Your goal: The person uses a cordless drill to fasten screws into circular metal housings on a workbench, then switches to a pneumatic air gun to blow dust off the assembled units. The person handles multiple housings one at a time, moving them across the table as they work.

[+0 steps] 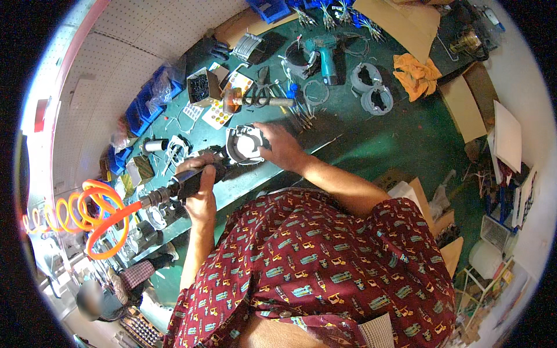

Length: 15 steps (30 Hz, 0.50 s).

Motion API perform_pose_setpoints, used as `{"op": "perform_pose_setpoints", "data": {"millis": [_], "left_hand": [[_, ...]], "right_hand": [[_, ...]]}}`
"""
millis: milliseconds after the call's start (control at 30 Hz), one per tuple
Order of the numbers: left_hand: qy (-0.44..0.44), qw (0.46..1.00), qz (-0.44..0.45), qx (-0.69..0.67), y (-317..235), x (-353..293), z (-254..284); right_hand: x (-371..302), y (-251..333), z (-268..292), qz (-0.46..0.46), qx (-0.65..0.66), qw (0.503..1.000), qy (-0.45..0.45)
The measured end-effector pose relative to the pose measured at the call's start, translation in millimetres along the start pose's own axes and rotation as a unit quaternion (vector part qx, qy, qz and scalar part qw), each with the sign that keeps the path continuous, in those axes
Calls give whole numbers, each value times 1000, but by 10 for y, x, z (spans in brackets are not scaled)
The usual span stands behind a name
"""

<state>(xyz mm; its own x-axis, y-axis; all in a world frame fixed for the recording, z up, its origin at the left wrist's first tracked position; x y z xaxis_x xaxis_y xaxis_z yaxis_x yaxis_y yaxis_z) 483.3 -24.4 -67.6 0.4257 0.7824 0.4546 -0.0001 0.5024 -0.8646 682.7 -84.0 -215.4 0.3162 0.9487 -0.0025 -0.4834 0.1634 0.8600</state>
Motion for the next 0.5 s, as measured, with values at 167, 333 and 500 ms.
{"op": "perform_pose_setpoints", "data": {"millis": [167, 333, 500], "left_hand": [[1, 1000, -4, -15, -114, 95, -34], [-78, 994, -71, -17, -7, 197, 59], [-124, 991, -48, -20, 120, 200, 138]], "right_hand": [[1, -52, 34, -26, 21, 999, 3], [-16, -66, 77, 4, 16, 1000, -3], [-17, -87, 45, -32, -9, 999, 10]]}}
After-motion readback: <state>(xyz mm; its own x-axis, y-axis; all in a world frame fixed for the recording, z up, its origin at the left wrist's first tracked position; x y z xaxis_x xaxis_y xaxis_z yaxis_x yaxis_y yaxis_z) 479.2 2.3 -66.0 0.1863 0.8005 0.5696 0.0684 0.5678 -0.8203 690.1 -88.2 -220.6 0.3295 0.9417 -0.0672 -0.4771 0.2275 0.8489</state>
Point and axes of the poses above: each hand's wrist, its own x-axis towards the middle knuckle, its own z-axis out of the back of the hand, y = z × x, the point moved 4 cm from there along x, towards the middle knuckle, and after that the axes turned 14 degrees about -z, right-handed, at the moved point
